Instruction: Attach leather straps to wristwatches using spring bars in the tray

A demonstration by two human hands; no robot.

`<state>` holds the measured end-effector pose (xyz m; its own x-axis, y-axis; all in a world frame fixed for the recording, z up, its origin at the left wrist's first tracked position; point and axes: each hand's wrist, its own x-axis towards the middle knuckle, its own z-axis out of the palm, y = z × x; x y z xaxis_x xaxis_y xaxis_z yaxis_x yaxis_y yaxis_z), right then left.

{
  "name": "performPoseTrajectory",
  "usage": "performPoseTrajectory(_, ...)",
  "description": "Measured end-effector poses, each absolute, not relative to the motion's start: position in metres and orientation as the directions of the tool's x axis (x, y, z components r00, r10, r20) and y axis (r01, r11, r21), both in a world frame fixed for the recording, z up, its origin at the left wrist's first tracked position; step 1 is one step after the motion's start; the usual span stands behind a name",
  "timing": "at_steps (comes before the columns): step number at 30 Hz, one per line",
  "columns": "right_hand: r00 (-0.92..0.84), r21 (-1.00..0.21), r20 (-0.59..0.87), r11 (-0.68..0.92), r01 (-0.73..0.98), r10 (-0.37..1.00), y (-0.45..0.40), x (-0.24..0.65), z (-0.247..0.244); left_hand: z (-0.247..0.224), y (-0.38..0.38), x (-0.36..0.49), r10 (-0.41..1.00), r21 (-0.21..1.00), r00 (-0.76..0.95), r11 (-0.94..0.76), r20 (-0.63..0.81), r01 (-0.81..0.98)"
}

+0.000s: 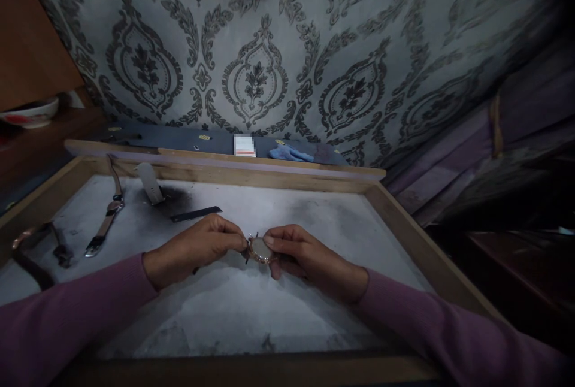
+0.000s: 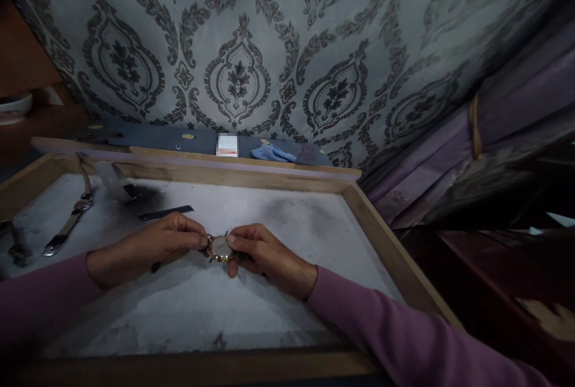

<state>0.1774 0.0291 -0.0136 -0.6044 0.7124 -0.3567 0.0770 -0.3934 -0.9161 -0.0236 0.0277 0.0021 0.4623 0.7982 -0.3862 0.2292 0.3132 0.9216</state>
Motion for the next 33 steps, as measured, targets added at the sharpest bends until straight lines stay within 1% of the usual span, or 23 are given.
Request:
performPoseTrajectory(11, -0.598, -0.921, -0.366, -0.368, 0.126, 0.713, 0.028, 0.177, -0.013, 0.005, 0.028, -0.023, 0.783, 0.912, 0.47, 0.329, -0.408, 0.244)
performPoseTrajectory(27, -0.635, -0.958, -0.281, -0.245, 0.147, 0.719, 0.031, 0.18, -0.023, 0.0, 0.027, -0.023, 0.803, 0.91, 0.437, 0.307, -0.405, 0.278)
performPoseTrajectory(33, -0.632, -0.957, -0.288, -0.244, 0.158, 0.719, 0.03, 0.179, -0.021, 0.003, 0.027, -0.022, 0.808, 0.909, 0.426, 0.314, -0.408, 0.274)
